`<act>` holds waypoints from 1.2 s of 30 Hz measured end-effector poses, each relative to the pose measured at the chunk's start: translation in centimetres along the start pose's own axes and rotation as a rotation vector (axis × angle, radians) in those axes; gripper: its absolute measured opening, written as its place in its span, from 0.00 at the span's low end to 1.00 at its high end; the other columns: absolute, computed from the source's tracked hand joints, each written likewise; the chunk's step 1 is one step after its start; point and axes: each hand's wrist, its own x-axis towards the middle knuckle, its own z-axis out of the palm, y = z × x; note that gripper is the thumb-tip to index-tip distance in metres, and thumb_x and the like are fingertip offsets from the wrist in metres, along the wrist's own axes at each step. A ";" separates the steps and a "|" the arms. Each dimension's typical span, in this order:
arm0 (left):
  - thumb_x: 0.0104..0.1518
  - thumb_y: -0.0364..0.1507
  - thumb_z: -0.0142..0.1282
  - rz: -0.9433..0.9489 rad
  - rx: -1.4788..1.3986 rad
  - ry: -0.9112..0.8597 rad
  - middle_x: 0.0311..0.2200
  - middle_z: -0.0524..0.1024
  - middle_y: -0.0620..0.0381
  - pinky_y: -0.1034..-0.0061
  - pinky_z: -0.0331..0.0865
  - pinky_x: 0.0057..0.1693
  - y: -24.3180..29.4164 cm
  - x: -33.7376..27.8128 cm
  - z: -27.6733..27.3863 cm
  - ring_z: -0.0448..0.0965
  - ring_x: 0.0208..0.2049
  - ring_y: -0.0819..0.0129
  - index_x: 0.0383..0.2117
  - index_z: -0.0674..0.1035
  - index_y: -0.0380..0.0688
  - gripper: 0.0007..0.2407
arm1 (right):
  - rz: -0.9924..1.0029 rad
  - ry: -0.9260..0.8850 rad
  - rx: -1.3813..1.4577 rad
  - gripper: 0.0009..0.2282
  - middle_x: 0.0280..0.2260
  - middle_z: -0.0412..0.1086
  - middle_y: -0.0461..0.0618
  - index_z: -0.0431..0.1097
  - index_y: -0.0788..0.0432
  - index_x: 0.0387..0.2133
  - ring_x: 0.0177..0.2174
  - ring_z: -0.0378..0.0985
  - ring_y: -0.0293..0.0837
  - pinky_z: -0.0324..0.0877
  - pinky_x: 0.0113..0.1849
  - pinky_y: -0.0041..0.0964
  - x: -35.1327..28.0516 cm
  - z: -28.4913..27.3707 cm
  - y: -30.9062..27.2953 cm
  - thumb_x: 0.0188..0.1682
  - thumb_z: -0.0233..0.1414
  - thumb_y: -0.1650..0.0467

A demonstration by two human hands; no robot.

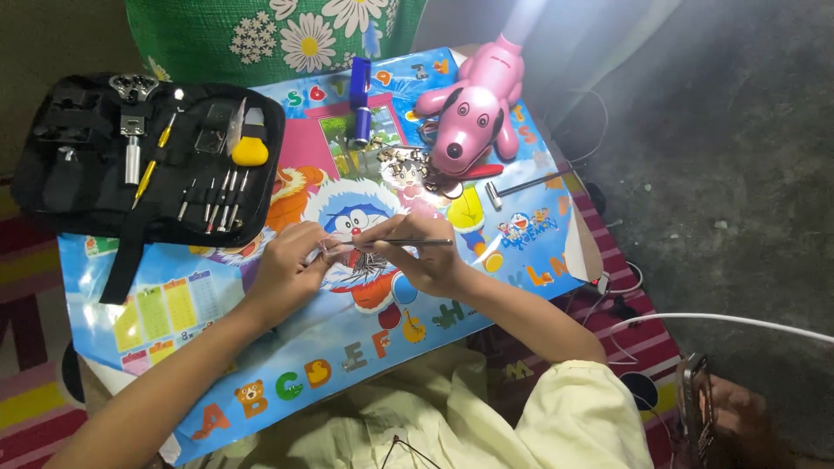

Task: Repairing or adjusting a watch strap using a specialized tool kit on a low table.

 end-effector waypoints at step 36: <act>0.55 0.32 0.67 -0.396 -0.060 0.023 0.24 0.80 0.53 0.70 0.75 0.41 -0.4 0.3 -0.5 0.82 0.34 0.59 0.25 0.81 0.47 0.07 | -0.116 0.120 -0.133 0.08 0.30 0.79 0.64 0.62 0.58 0.27 0.29 0.85 0.50 0.77 0.28 0.35 0.1 -4.0 -0.8 0.51 0.54 0.78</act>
